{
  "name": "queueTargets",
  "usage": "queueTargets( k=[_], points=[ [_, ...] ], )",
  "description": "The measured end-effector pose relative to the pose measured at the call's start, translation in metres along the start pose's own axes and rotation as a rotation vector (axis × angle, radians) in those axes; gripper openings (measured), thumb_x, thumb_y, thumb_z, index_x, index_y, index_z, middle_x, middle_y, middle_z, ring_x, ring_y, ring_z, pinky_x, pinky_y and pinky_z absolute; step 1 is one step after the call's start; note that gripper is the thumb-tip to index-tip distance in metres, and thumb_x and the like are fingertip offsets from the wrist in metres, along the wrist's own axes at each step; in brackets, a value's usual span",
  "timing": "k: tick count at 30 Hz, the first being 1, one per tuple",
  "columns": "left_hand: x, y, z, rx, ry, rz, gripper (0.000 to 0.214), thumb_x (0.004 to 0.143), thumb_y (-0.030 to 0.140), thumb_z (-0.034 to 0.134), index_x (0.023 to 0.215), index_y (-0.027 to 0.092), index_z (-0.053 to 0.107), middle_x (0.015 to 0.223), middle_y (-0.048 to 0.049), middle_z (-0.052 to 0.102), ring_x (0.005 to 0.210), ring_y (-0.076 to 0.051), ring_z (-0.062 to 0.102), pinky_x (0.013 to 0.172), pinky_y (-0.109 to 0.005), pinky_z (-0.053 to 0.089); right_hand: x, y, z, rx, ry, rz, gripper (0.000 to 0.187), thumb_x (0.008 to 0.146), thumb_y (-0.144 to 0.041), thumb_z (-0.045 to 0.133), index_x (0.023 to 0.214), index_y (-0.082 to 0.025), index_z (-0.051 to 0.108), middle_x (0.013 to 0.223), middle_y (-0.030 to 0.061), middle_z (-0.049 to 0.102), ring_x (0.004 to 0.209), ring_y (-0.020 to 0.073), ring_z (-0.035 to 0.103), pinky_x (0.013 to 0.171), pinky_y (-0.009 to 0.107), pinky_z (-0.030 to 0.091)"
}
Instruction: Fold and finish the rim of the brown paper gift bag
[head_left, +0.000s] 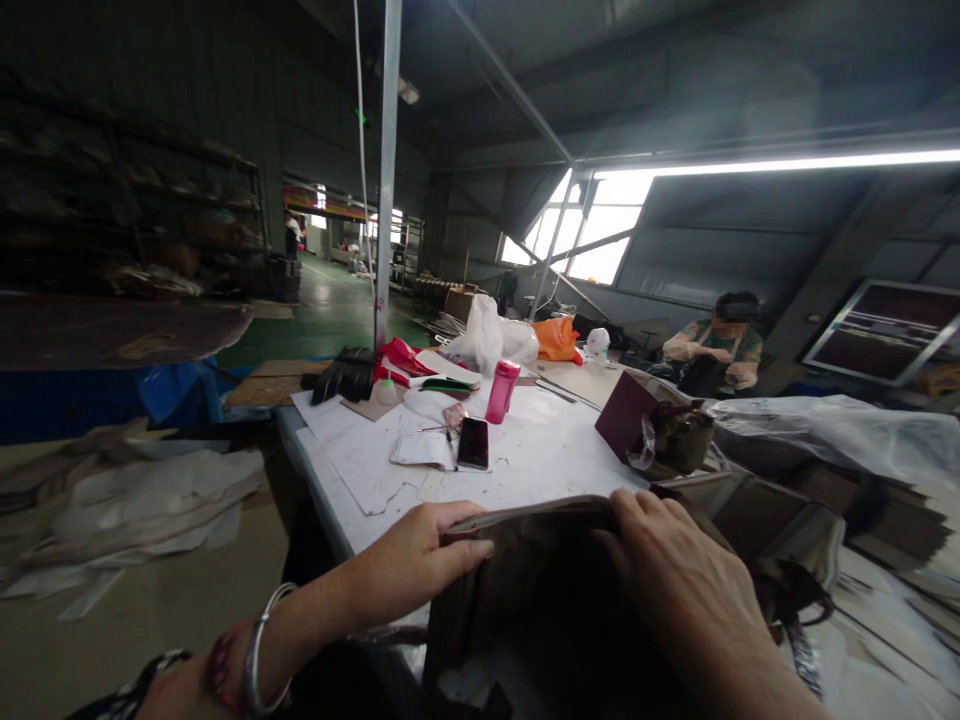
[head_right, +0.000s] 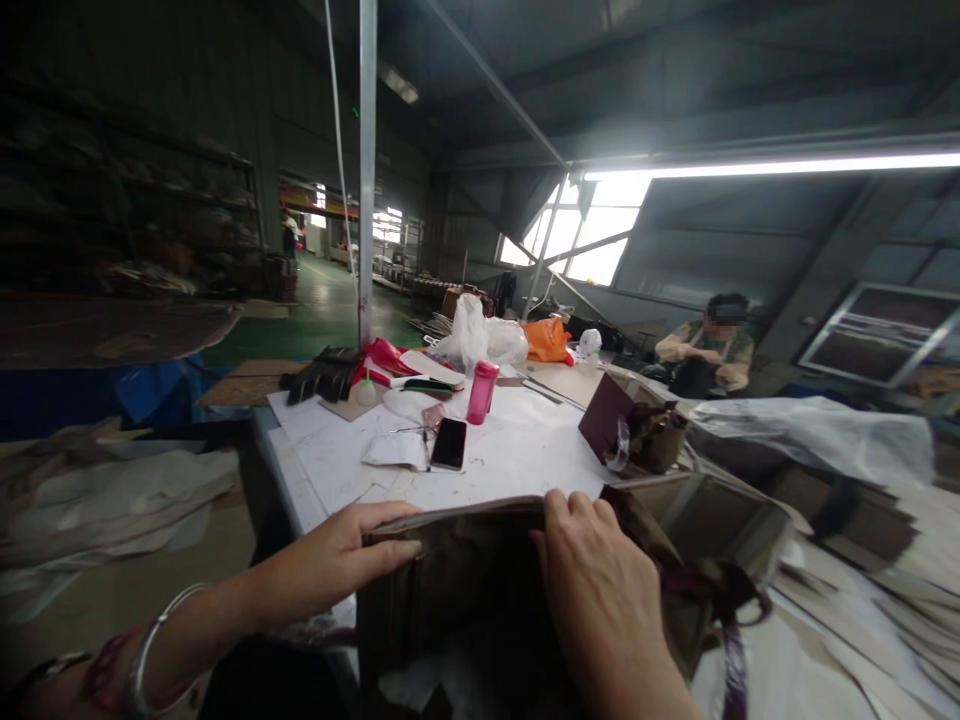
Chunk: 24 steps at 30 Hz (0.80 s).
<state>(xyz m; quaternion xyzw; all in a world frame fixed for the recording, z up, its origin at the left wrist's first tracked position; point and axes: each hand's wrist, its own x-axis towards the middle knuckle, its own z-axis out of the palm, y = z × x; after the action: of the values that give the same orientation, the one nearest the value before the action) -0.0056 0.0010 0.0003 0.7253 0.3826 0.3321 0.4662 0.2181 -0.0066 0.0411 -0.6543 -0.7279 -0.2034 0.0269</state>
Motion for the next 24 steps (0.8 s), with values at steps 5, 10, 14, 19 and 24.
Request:
queueTargets(
  k=[5,10,14,19,24],
  points=[
    [0.003,-0.002,-0.001,0.010,0.020,0.030,0.022,0.079,0.029,0.048,0.090,0.012,0.059,0.083,-0.0022,0.060,0.089,-0.020,0.053,0.080,-0.026,0.040,-0.002,0.001,0.002,0.045,-0.092,-0.061,0.017,0.081,-0.011,0.042,0.083,-0.020,0.056,0.081,0.0062,0.057,0.081,0.0217,0.053,0.057,0.027,0.039],
    [0.009,-0.004,-0.003,0.007,0.110,0.014,0.023,0.079,0.027,0.047,0.091,0.011,0.059,0.082,-0.0029,0.060,0.084,-0.019,0.053,0.076,-0.024,0.041,-0.011,0.001,0.005,0.221,-0.150,-0.312,0.022,0.065,-0.004,0.047,0.071,-0.022,0.057,0.085,0.0041,0.058,0.079,0.0190,0.052,0.069,0.031,0.038],
    [0.009,-0.005,-0.002,0.003,0.102,-0.004,0.020,0.078,0.028,0.047,0.083,0.012,0.058,0.079,-0.0019,0.060,0.078,-0.017,0.053,0.069,-0.022,0.040,-0.015,0.002,0.007,0.279,-0.210,-0.279,0.011,0.074,-0.020,0.048,0.084,-0.020,0.053,0.073,0.0027,0.062,0.069,0.0191,0.057,0.064,0.031,0.039],
    [0.006,-0.005,0.000,0.003,0.082,0.005,0.019,0.079,0.029,0.047,0.080,0.012,0.057,0.081,-0.0022,0.060,0.078,-0.016,0.053,0.068,-0.022,0.040,-0.009,-0.006,0.005,0.193,-0.214,-0.224,0.026,0.081,-0.040,0.047,0.098,-0.021,0.053,0.081,0.0057,0.065,0.075,0.0246,0.061,0.066,0.036,0.042],
    [0.003,-0.004,0.000,-0.004,0.055,0.003,0.020,0.079,0.029,0.048,0.083,0.012,0.057,0.087,-0.0035,0.060,0.082,-0.017,0.053,0.072,-0.023,0.041,-0.001,-0.010,0.005,0.180,-0.172,-0.218,0.022,0.082,-0.017,0.042,0.098,-0.024,0.054,0.094,0.0045,0.063,0.086,0.0220,0.060,0.072,0.034,0.044]
  ],
)
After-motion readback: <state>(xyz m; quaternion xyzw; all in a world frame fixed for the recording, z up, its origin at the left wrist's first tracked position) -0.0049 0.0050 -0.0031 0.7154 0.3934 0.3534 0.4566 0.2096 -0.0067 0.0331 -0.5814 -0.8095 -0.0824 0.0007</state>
